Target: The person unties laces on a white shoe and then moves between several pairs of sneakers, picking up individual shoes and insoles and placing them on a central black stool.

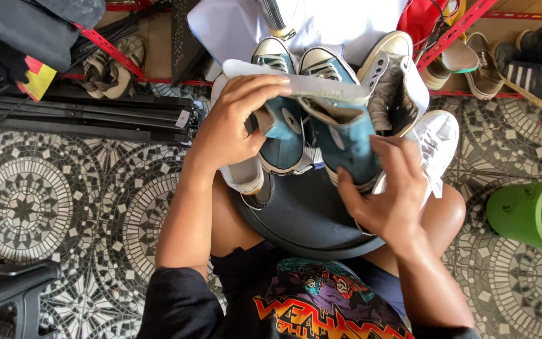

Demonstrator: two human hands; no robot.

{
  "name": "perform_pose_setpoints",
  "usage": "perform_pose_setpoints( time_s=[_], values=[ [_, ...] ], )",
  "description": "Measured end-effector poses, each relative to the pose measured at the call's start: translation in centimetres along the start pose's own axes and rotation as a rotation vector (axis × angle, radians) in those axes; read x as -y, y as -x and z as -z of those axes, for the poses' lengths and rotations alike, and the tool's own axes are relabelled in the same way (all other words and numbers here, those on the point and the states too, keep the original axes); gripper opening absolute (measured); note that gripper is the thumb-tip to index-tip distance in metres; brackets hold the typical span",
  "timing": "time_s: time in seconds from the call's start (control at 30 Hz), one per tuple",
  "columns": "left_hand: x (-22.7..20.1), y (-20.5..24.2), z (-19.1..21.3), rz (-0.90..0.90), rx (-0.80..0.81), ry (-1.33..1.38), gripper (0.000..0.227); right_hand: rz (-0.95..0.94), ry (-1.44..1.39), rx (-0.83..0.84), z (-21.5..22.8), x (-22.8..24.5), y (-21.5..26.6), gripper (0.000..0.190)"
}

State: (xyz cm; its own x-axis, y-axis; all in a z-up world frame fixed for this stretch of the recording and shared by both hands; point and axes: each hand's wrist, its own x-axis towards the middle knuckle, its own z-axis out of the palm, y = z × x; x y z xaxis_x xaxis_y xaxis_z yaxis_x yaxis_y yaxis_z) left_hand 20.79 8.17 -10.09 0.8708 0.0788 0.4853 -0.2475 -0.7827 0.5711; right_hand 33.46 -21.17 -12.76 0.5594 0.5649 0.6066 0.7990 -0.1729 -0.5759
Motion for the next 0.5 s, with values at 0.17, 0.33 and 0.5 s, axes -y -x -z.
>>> perform_pose_setpoints(
  time_s=[0.17,0.33,0.5],
  values=[
    [-0.9,0.0,0.4,0.104,0.052,0.031,0.080,-0.026,0.232,0.116,5.6,3.8,-0.8,0.049],
    [-0.8,-0.6,0.1,0.061,0.091,0.097,0.083,0.003,0.093,0.190,10.3,5.1,-0.6,0.043],
    [0.6,-0.9,-0.9,-0.151,-0.059,0.017,0.060,0.132,0.083,0.212,12.6,6.0,-0.4,0.023]
  ],
)
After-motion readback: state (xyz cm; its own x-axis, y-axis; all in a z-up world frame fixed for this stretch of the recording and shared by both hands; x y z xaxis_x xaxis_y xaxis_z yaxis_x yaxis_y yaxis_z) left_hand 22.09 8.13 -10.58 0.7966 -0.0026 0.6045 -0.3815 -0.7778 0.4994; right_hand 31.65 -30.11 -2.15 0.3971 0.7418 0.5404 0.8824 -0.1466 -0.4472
